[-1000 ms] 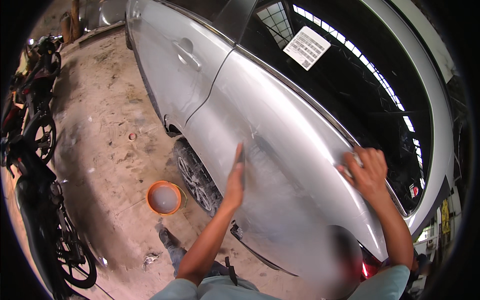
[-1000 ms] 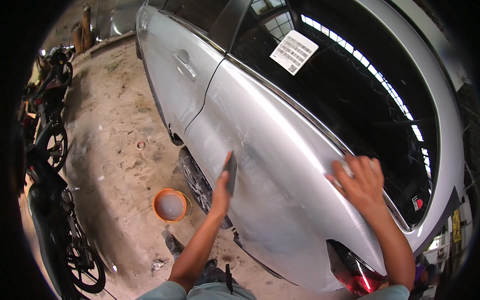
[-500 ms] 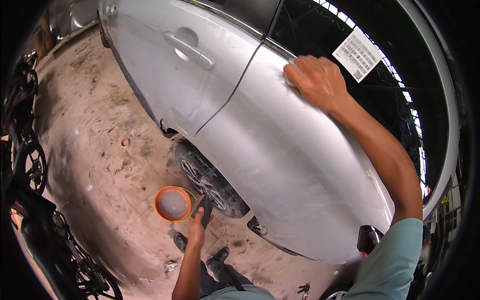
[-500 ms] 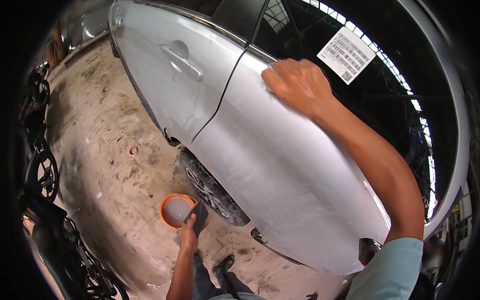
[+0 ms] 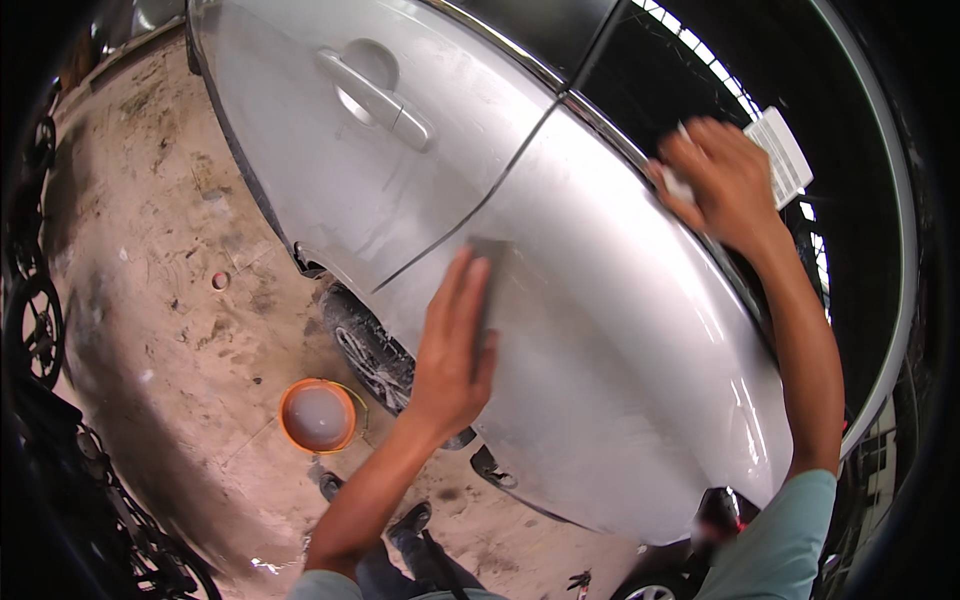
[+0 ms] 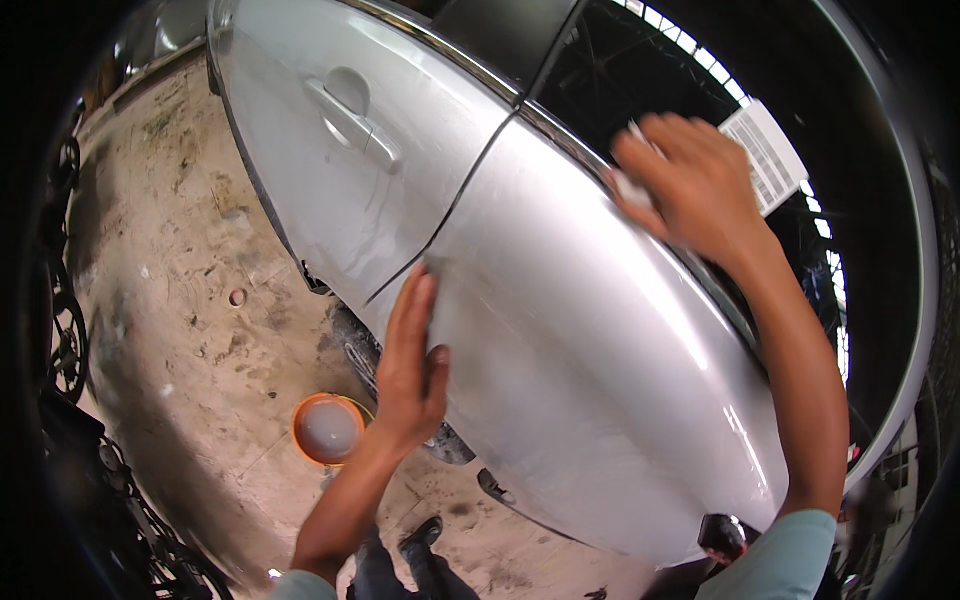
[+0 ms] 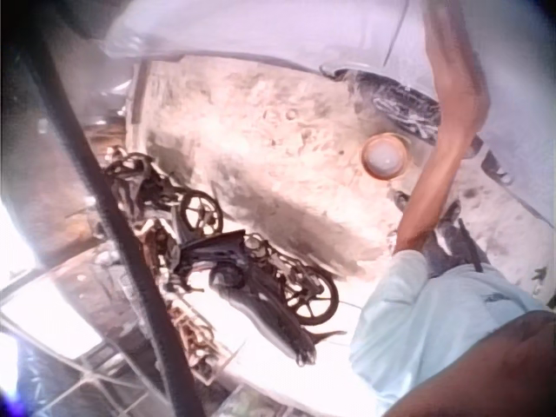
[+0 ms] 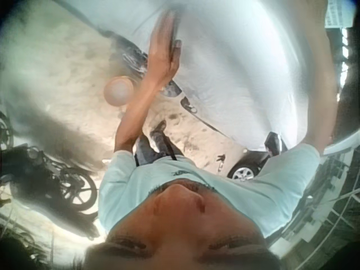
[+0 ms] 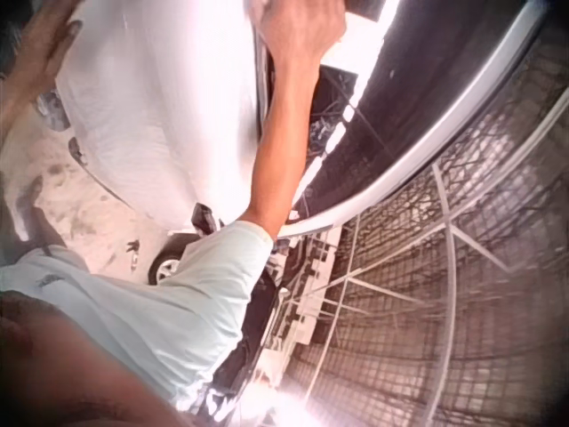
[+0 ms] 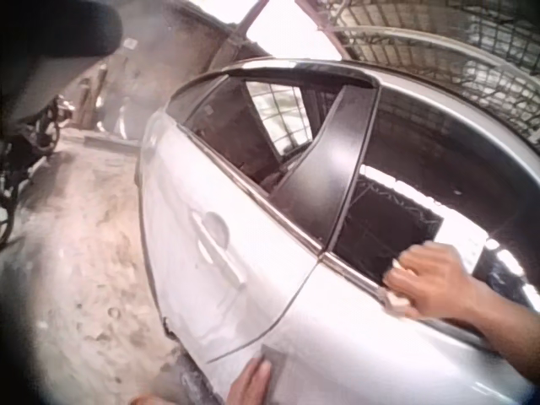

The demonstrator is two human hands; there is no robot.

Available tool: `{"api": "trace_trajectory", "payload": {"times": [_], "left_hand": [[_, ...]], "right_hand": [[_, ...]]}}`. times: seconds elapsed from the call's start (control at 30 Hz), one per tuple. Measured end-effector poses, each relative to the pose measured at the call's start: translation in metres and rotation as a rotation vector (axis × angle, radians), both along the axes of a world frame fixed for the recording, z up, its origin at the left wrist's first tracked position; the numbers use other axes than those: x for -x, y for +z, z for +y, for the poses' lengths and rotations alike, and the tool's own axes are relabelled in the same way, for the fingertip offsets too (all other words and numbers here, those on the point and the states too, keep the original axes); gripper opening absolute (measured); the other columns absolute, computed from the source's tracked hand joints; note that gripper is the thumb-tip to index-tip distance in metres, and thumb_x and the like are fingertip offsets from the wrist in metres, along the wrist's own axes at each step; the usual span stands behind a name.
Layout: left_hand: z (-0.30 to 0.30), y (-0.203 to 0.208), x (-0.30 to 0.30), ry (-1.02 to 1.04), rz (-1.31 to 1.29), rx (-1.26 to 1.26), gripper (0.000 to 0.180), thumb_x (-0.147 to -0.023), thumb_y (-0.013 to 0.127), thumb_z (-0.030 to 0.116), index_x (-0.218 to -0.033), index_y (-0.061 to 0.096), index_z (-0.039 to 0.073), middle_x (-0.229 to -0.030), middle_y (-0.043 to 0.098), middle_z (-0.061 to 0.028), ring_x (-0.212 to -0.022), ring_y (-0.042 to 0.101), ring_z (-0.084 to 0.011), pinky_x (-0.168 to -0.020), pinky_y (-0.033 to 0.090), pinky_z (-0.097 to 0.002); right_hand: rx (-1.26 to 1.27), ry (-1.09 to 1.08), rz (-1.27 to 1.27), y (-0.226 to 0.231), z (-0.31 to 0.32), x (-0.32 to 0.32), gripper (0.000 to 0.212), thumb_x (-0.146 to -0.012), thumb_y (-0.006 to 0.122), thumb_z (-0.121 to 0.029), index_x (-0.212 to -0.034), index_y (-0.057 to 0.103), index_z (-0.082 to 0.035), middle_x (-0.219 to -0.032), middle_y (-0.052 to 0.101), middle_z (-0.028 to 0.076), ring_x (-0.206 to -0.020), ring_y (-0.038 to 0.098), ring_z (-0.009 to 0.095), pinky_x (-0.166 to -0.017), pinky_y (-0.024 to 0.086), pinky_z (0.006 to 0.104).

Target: The person sands the rear quarter panel of a silver car by hand. They dip a sanding block into a bucket of water and then rub it repeatedly over the body panel, alternating between wet sanding with the block and wiping the surface with a cloth.

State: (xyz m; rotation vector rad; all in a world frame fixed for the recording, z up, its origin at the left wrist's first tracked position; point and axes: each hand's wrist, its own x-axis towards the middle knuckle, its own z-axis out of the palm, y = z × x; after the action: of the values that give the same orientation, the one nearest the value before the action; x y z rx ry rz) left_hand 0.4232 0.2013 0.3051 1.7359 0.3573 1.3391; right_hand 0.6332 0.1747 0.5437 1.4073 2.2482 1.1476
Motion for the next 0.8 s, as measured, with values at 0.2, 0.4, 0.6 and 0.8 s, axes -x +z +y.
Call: {"api": "trace_trajectory", "payload": {"times": [0.2, 0.4, 0.6, 0.8], "left_hand": [[0.034, -0.007, -0.061, 0.139, 0.218, -0.551, 0.05, -0.081, 0.043, -0.001, -0.132, 0.044, 0.002, -0.141, 0.036, -0.0159, -0.134, 0.028, -0.0313, -0.11, 0.017, -0.0447], [0.043, -0.008, -0.062, 0.101, 0.336, -0.626, 0.05, -0.093, 0.039, 0.032, -0.134, 0.041, 0.004, -0.142, 0.035, -0.0132, -0.136, 0.024, -0.0264, -0.108, 0.001, -0.0563], [0.062, 0.057, -0.087, 0.172, 0.346, -0.637, 0.065, -0.092, 0.025, 0.053, -0.136, 0.039, 0.006, -0.142, 0.035, -0.0125, -0.136, 0.024, -0.0268, -0.109, -0.003, -0.0526], [0.066, -0.02, -0.06, 0.127, 0.364, -0.861, 0.069, -0.092, 0.024, 0.054, -0.133, 0.043, 0.002, -0.139, 0.039, -0.0146, -0.134, 0.029, -0.0296, -0.11, 0.001, -0.0512]], "right_hand": [[-0.05, -0.023, 0.084, -0.007, 0.0, 0.017, 0.017, -0.065, 0.07, -0.012, -0.066, 0.054, -0.008, -0.058, 0.045, 0.005, -0.05, 0.046, 0.018, -0.045, 0.032, 0.0309], [-0.045, -0.059, 0.085, -0.014, 0.01, 0.02, 0.016, -0.062, 0.07, -0.012, -0.068, 0.057, -0.005, -0.058, 0.043, 0.005, -0.049, 0.043, 0.018, -0.045, 0.029, 0.0308], [0.013, -0.169, 0.115, -0.013, 0.008, 0.024, 0.016, -0.06, 0.069, -0.005, -0.068, 0.056, -0.002, -0.066, 0.053, 0.009, -0.054, 0.048, 0.022, -0.048, 0.033, 0.032], [-0.007, -0.152, 0.123, -0.012, 0.011, 0.023, 0.014, -0.059, 0.069, -0.01, -0.064, 0.057, -0.004, -0.059, 0.051, 0.007, -0.048, 0.043, 0.017, -0.046, 0.027, 0.0307]]}}
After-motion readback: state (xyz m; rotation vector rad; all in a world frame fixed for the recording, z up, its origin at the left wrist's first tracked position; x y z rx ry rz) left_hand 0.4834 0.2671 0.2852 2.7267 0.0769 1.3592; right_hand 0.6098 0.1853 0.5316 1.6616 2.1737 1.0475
